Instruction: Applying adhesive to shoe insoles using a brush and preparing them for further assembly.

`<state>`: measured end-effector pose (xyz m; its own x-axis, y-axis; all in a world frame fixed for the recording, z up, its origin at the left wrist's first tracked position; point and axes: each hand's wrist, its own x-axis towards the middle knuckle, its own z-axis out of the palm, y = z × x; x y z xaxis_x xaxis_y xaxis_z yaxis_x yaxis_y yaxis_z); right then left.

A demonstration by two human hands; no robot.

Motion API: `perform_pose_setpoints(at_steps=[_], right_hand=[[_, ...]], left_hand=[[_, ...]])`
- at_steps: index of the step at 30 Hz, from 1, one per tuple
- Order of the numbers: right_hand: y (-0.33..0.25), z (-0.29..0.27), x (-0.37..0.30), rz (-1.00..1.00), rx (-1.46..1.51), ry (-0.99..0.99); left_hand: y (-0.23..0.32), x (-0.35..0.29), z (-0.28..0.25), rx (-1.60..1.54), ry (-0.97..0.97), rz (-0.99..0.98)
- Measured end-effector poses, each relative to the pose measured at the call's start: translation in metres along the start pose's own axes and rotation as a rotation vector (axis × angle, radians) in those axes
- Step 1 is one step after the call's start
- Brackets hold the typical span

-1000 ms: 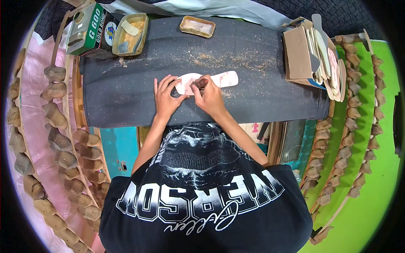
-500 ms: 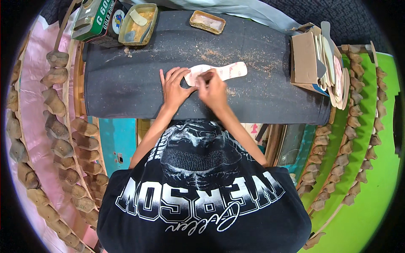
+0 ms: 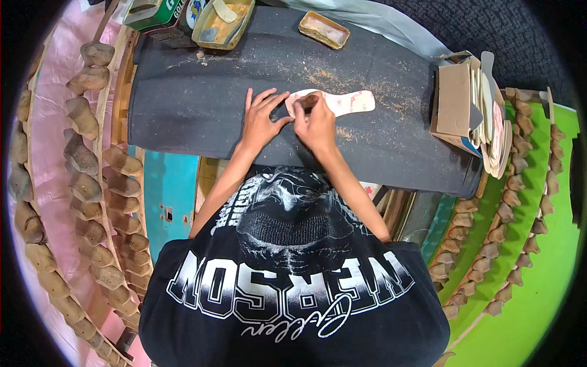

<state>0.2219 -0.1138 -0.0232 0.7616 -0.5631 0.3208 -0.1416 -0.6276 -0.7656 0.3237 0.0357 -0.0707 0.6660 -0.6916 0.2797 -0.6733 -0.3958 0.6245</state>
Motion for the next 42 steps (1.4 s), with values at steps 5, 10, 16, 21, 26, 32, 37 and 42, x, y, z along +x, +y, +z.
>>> perform_pose_setpoints(at_steps=[5, 10, 16, 21, 26, 32, 37, 42], right_hand=[[0.015, -0.019, 0.019, 0.215, 0.186, -0.012], [0.029, -0.043, 0.037, 0.164, 0.055, 0.073], [0.001, 0.018, 0.002, 0.188, 0.118, -0.106], [0.015, -0.012, 0.012, 0.157, 0.113, -0.034], [0.064, -0.032, 0.031, 0.228, 0.152, 0.207], [0.024, -0.003, 0.019, 0.162, 0.149, -0.007], [0.071, -0.026, 0.034, 0.303, 0.145, 0.254], [0.016, 0.010, 0.006, 0.229, 0.165, -0.024]], left_hand=[[0.020, 0.004, -0.004, 0.040, -0.001, -0.031], [0.018, 0.003, 0.002, 0.075, 0.004, -0.047], [0.007, 0.006, 0.008, 0.116, 0.031, -0.047], [0.012, 0.002, 0.001, 0.060, -0.032, -0.106], [0.017, 0.003, 0.000, 0.085, -0.040, -0.073], [0.008, -0.001, 0.003, 0.106, -0.032, -0.087], [0.013, 0.005, 0.002, 0.098, -0.056, -0.084], [0.008, 0.001, 0.005, 0.099, -0.027, -0.081]])
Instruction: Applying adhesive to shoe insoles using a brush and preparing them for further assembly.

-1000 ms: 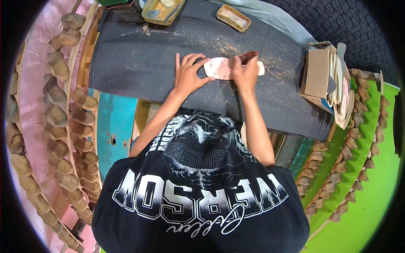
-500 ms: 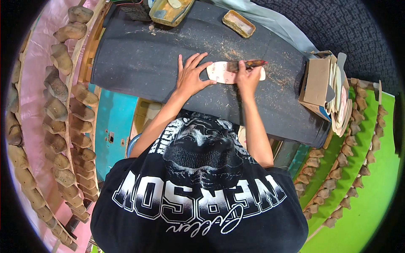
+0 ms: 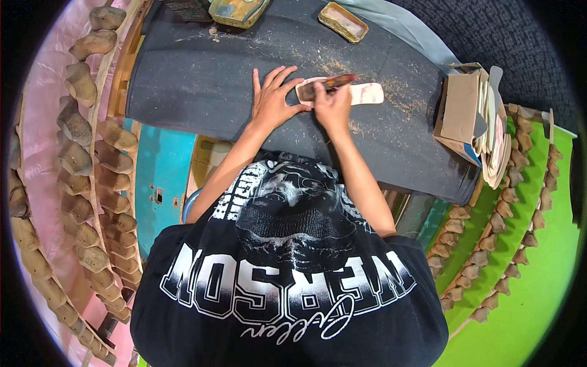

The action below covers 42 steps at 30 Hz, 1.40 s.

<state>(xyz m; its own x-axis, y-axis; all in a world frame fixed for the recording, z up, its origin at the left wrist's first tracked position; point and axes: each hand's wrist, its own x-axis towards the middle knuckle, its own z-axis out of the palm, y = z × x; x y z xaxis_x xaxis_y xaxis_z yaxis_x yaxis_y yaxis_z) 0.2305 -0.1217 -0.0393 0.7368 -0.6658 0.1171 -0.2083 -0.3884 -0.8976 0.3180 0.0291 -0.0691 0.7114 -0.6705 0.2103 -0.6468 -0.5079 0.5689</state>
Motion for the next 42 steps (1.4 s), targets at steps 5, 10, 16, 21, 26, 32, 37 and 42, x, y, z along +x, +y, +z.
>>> perform_pose_setpoints(at_steps=[5, 10, 16, 21, 26, 32, 37, 42], right_hand=[[0.023, -0.029, 0.025, -0.180, -0.191, -0.003], [-0.009, -0.020, 0.012, -0.238, -0.171, 0.039], [-0.005, -0.009, -0.002, -0.448, -0.270, -0.001], [0.013, -0.052, -0.003, -0.154, -0.132, -0.090], [0.040, -0.106, 0.022, -0.050, -0.355, 0.196], [0.005, -0.024, -0.022, -0.241, -0.251, -0.047], [-0.002, -0.046, -0.021, -0.162, -0.212, -0.133], [0.033, -0.101, 0.011, 0.055, -0.291, 0.091]], left_hand=[[0.002, 0.000, 0.001, 0.000, 0.020, 0.009], [0.003, 0.001, 0.003, -0.001, 0.015, 0.018], [0.004, -0.001, 0.001, 0.108, -0.007, 0.042], [0.003, -0.003, 0.002, 0.112, -0.005, 0.049], [0.005, 0.000, 0.000, 0.116, -0.022, 0.054], [0.001, -0.001, 0.001, 0.129, -0.041, 0.069], [0.001, -0.003, -0.001, 0.130, -0.059, 0.071], [0.002, -0.002, -0.002, 0.126, -0.062, 0.093]])
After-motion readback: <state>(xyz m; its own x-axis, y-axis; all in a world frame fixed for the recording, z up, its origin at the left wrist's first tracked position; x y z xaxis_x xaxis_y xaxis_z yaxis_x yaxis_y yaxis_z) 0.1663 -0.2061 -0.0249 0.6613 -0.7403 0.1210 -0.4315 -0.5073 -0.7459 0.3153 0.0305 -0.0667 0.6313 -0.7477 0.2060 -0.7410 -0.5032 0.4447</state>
